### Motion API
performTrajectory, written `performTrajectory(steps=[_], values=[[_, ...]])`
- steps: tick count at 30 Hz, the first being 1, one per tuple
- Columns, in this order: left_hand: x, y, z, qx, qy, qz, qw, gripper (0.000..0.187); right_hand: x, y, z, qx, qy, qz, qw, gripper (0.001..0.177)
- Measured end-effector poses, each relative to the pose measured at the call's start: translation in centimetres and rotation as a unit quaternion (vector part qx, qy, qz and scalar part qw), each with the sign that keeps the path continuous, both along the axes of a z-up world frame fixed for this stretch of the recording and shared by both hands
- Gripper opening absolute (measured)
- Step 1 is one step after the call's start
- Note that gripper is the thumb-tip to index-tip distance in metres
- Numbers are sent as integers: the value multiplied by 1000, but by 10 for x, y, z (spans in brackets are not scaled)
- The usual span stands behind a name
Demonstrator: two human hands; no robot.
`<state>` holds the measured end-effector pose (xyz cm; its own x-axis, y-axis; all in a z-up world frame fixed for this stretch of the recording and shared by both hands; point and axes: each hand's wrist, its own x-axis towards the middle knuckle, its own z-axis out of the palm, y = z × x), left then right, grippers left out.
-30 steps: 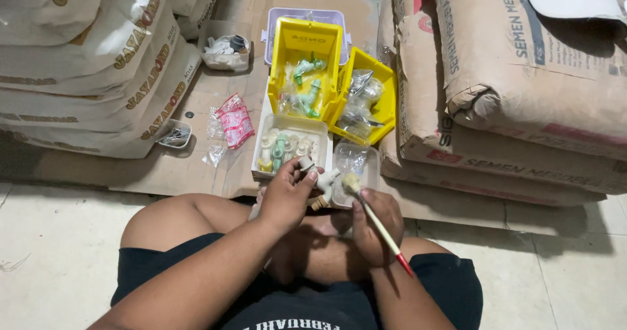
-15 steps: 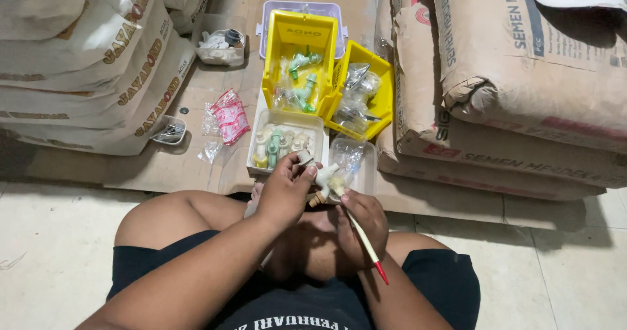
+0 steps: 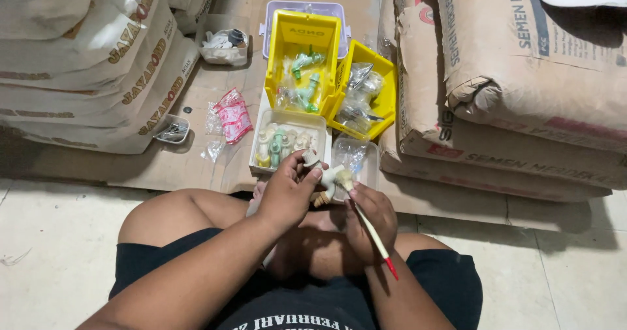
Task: Cleaning small plastic plumbing components using a small brush while sitting on the floor
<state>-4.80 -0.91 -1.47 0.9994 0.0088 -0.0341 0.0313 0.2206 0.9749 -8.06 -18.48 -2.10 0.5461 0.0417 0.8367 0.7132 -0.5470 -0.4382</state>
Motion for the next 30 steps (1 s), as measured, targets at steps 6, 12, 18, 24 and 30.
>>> performTrajectory(steps=[6, 12, 18, 24, 30], values=[[6, 3, -11, -40, -21, -8, 999, 47, 1, -7, 1, 13, 8, -30, 999, 22], [11, -2, -18, -39, -27, -17, 999, 46, 12, -7, -6, 21, 29, -36, 999, 18], [4, -1, -4, 37, -22, -14, 999, 44, 5, -5, -2, 11, 14, -35, 999, 20], [3, -1, -10, 33, -14, 0, 999, 45, 6, -8, -3, 13, 33, -28, 999, 19], [0, -3, -1, 23, -5, 6, 1000, 45, 8, -5, -5, 2, 33, -32, 999, 19]])
